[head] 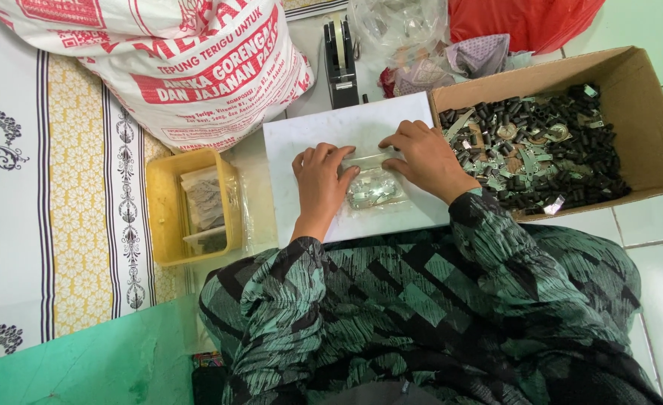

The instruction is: The person sorts small metallic and plastic electronic components from a cardboard box onto a white board, then places them into a clear plastic bag. They repeat this process with different types of parts, including black plastic pieces, and store the filled bags in a yellow container.

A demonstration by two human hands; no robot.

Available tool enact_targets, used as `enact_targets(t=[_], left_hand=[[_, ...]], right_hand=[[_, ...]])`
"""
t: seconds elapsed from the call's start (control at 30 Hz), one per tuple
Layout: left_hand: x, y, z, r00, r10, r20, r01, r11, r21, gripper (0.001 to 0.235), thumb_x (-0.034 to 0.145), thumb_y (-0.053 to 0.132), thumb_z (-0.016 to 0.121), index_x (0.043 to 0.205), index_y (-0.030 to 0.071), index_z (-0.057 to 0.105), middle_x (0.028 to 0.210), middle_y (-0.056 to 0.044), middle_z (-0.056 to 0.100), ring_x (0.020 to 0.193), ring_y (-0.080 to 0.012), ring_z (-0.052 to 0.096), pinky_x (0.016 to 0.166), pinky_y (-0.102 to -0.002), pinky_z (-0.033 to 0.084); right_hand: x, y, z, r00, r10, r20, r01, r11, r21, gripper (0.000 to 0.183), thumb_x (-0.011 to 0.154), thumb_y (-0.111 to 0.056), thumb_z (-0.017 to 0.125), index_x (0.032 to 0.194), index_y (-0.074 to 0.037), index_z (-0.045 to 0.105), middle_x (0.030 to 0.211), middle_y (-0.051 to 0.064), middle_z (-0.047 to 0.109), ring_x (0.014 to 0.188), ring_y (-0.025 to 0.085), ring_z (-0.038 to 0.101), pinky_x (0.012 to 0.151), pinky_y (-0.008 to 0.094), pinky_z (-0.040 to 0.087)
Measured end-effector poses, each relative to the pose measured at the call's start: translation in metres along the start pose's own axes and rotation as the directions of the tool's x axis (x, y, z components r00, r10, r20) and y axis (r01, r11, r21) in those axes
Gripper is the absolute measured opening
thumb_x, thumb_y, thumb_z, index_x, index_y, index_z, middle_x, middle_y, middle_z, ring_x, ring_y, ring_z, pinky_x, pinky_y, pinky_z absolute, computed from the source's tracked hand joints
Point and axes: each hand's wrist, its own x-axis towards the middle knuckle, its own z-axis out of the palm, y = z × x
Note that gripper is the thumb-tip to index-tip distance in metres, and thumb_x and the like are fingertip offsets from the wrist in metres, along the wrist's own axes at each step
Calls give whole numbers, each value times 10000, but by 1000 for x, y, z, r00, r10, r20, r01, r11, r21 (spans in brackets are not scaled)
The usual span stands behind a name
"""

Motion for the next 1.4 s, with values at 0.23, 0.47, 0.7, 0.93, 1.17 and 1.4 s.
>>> enact_targets(t=[0.23,0.47,0.7,0.93,1.17,1.4], left_hand=[[1,0,0,998,54,-16,-54,999,-2,175,869,288,832,1009,228,745,944,49,559,956,-200,573,1069,-545,341],[-2,6,-7,984,168,-65,-165,985,52,211,858,135,837,989,251,720,878,69,597,923,-166,593,1091,-527,334],[-13,6,-11,967,254,-22,-247,954,168,221,857,31,782,993,203,752,951,38,609,965,-170,569,1068,-504,358],[-31,26,-16,946,320,60,-325,936,138,266,917,112,641,1155,146,755,1153,-39,613,1132,-205,532,1051,-447,387],[-45,36,-17,939,337,66,-344,927,147,346,950,131,602,1274,70,704,1246,-111,591,1140,-255,562,1051,-455,406],[-53,47,-22,954,275,120,-296,932,211,427,930,128,616,1353,78,650,1318,-101,549,1229,-267,516,1108,-514,385]], right_hand=[[0,4,4,1000,14,11,-15,994,105,203,864,-233,818,1021,-172,705,955,10,594,964,249,625,774,429,529],[-14,-6,-5,991,-75,-108,82,995,56,211,847,-159,824,1039,-138,740,963,33,636,952,247,626,779,393,510],[-30,-10,-4,962,-220,-163,192,967,-169,87,947,-155,713,1008,-200,757,1000,-4,636,953,201,601,795,341,466],[-39,-4,6,971,-199,-136,165,960,-226,191,936,-173,701,1098,-263,748,1086,-40,630,1036,182,578,893,357,456],[-50,-35,6,985,-156,-69,138,966,-218,261,958,-163,635,1197,-215,727,1200,-23,638,1191,184,541,1028,413,408],[-67,-26,17,984,-146,-99,112,950,-291,325,990,-147,510,1279,-186,653,1255,7,575,1189,215,518,1017,415,381]])
